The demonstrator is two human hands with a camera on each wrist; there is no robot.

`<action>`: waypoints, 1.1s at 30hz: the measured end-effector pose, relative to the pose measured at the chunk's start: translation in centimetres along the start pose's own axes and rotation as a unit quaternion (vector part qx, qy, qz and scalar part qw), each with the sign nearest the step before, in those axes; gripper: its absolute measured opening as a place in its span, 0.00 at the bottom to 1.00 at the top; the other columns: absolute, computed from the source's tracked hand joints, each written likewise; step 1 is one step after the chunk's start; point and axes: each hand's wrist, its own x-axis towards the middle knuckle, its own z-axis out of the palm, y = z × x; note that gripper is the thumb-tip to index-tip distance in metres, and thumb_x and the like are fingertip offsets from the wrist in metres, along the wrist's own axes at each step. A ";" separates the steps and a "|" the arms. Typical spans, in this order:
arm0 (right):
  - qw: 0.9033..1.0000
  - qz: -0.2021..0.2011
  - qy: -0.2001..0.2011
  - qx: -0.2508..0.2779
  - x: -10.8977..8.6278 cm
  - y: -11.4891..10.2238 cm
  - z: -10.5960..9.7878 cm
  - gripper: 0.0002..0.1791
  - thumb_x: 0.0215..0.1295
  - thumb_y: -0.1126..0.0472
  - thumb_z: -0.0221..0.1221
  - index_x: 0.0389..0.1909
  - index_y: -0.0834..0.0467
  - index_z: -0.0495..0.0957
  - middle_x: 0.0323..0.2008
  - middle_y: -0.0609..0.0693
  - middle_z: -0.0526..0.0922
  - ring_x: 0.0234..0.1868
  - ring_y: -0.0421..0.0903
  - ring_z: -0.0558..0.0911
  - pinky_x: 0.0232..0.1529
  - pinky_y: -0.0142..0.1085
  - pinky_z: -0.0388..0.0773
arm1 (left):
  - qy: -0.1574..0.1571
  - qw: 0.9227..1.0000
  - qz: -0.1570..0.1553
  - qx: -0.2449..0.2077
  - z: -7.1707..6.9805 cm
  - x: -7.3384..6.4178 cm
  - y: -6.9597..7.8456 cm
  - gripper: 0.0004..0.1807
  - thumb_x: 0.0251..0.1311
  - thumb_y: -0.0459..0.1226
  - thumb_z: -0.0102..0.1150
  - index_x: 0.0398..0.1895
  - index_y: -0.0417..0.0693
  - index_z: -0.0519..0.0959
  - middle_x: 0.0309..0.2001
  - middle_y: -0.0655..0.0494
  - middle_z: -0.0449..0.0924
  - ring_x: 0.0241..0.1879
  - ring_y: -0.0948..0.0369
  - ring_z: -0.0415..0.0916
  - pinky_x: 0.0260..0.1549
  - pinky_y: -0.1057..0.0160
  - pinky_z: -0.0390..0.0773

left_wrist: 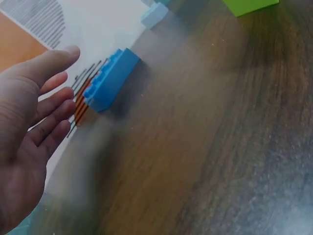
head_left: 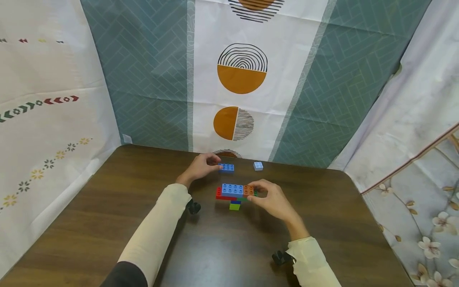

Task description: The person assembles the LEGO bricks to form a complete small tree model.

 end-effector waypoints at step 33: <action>1.000 0.004 -0.002 0.007 -0.1 -0.1 0.0 0.19 0.63 0.55 0.71 0.55 0.50 0.84 0.50 0.46 0.85 0.53 0.51 0.81 0.59 0.53 0.81 | -0.005 0.999 -0.029 0.035 1.3 0.6 -1.1 0.20 0.64 0.39 0.70 0.58 0.47 0.83 0.54 0.48 0.84 0.54 0.50 0.78 0.61 0.51 0.80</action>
